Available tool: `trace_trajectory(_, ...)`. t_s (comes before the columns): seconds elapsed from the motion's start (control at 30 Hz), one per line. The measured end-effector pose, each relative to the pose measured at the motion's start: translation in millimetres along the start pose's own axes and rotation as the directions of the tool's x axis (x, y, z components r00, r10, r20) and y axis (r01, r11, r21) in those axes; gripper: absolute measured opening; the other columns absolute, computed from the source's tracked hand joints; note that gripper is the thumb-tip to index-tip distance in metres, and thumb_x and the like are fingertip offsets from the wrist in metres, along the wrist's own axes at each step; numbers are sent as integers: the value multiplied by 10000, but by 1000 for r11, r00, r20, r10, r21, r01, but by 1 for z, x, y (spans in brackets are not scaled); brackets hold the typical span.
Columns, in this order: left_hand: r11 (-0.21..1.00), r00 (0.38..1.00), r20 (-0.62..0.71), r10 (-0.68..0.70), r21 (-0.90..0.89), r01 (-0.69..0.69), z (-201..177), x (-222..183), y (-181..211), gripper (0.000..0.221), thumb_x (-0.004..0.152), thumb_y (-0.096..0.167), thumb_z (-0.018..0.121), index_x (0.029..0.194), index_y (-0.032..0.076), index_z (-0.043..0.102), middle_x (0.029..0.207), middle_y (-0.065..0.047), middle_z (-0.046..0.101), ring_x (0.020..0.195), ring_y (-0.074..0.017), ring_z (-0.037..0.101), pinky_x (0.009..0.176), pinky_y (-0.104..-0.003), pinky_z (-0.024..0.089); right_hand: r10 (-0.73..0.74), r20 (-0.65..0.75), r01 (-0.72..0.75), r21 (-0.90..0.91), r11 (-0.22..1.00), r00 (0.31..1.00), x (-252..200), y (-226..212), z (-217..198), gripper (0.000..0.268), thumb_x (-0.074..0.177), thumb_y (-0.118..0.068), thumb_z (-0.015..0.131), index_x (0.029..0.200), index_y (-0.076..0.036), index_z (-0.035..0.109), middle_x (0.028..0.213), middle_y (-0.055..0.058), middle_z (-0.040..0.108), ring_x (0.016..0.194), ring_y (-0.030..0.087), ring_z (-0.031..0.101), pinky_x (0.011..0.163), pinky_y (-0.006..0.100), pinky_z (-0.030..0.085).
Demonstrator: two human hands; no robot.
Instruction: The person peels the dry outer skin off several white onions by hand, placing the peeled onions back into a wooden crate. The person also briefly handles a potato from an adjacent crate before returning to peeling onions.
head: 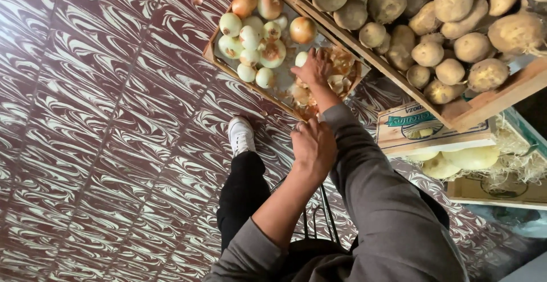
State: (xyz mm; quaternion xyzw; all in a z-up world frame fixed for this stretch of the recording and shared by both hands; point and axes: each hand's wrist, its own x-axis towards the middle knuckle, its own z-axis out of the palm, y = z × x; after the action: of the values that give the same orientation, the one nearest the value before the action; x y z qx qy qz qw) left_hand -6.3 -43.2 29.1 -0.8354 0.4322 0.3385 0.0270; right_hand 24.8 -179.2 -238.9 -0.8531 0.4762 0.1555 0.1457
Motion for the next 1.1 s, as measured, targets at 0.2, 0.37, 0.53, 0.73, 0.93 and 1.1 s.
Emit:
trace_trajectory(0.2,1000,984,181,-6,16,3,-34,-2,-3,338,960,259,442,1194,132,652,1144,-152,622,1065,-402,598,749,-484,492,-135,-11,107,677,728,991,36,-20,-37,737,808,-627,681,1300,-113,491,1268,197,537,1098,394,646,816,501,565)
trace_trajectory(0.37,1000,931,365,-1,25,-9,-55,0,-8,391,1046,325,445,1354,134,591,1313,-152,586,1155,-313,588,862,-434,532,-174,266,-196,921,337,948,75,-75,-71,733,810,-559,704,1360,-118,506,1359,157,621,1096,295,722,740,316,703)
trace_trajectory(0.53,986,972,205,-112,145,83,-31,3,-12,458,1029,257,380,1394,9,501,1219,-168,628,1098,-353,602,714,-458,540,-172,223,40,496,867,960,107,-95,-40,811,926,-618,576,1518,-98,383,1489,224,483,1347,418,473,1078,498,397)
trace_trajectory(0.73,993,845,524,-109,22,114,-71,3,-20,468,1029,356,501,1413,91,538,1357,-168,540,1217,-358,514,825,-525,550,-298,-101,310,457,834,949,77,-76,-43,707,996,-433,698,1507,-102,339,1478,240,433,1309,408,515,973,509,533)
trace_trajectory(0.93,996,958,285,-34,88,9,-80,-3,-35,143,979,198,637,1022,136,758,943,-74,775,836,-225,761,639,-349,623,-624,370,404,518,754,689,-95,-18,-271,417,1038,-346,488,1418,-178,521,1231,87,702,692,154,679,612,333,557)
trace_trajectory(1.1,997,991,120,55,42,-60,-95,-12,-23,428,912,555,663,974,139,743,847,-51,744,749,-218,712,601,-349,581,-626,-300,690,413,595,720,-198,98,-481,228,1058,-116,569,1283,-97,598,1208,88,699,893,181,725,701,288,605)
